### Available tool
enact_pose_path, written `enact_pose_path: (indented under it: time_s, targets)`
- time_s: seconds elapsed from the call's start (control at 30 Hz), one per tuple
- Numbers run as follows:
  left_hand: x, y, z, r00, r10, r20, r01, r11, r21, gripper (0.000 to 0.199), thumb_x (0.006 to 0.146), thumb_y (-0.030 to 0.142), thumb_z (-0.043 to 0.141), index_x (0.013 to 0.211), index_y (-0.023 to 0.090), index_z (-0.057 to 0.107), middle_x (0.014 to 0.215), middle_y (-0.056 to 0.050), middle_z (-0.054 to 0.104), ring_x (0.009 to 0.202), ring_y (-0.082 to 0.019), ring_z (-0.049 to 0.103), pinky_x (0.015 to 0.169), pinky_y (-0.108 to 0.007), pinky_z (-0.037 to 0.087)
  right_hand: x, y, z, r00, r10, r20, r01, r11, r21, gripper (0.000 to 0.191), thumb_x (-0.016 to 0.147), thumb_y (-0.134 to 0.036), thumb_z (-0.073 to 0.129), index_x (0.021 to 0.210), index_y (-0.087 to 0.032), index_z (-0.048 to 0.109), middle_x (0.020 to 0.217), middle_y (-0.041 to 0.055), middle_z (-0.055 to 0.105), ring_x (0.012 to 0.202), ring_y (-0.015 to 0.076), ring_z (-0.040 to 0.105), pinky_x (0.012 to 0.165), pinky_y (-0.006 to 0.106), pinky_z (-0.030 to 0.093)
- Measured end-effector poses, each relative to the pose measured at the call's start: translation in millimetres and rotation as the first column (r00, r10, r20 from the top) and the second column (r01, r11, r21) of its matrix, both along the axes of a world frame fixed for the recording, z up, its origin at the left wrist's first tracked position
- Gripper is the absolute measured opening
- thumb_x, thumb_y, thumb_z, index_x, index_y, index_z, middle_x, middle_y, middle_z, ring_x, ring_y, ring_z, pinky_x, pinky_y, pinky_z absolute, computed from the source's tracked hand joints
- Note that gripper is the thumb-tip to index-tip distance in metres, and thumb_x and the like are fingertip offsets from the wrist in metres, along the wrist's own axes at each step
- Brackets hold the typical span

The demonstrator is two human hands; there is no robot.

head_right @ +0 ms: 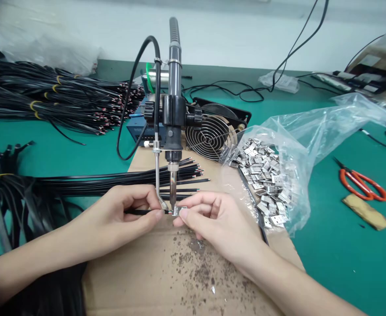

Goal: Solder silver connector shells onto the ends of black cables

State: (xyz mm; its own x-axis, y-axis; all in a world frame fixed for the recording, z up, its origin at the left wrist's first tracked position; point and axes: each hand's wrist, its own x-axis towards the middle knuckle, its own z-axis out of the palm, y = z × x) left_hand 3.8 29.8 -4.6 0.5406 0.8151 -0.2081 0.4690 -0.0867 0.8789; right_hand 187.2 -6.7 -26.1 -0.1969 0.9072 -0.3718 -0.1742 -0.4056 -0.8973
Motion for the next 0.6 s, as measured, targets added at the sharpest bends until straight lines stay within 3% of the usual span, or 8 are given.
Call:
enact_pose_path:
  time_s: [0.6]
  targets:
    - [0.0,-3.0,2.4,0.995,0.029,0.096,-0.022,0.997,-0.071,0.015,0.078,0.021,0.052,0.065,0.014,0.050,0.059,0.006,0.045,0.054,-0.006,0.037,0.045,-0.011,0.032,3.8,0.5,-0.6,0.998,0.014,-0.060,-0.013,1.000,0.006,0.013,0.069,-0.026,0.078,0.076,-0.017,0.070,0.064,0.0035,0.073,0.044,0.0038,0.045,0.042,0.014,0.032]
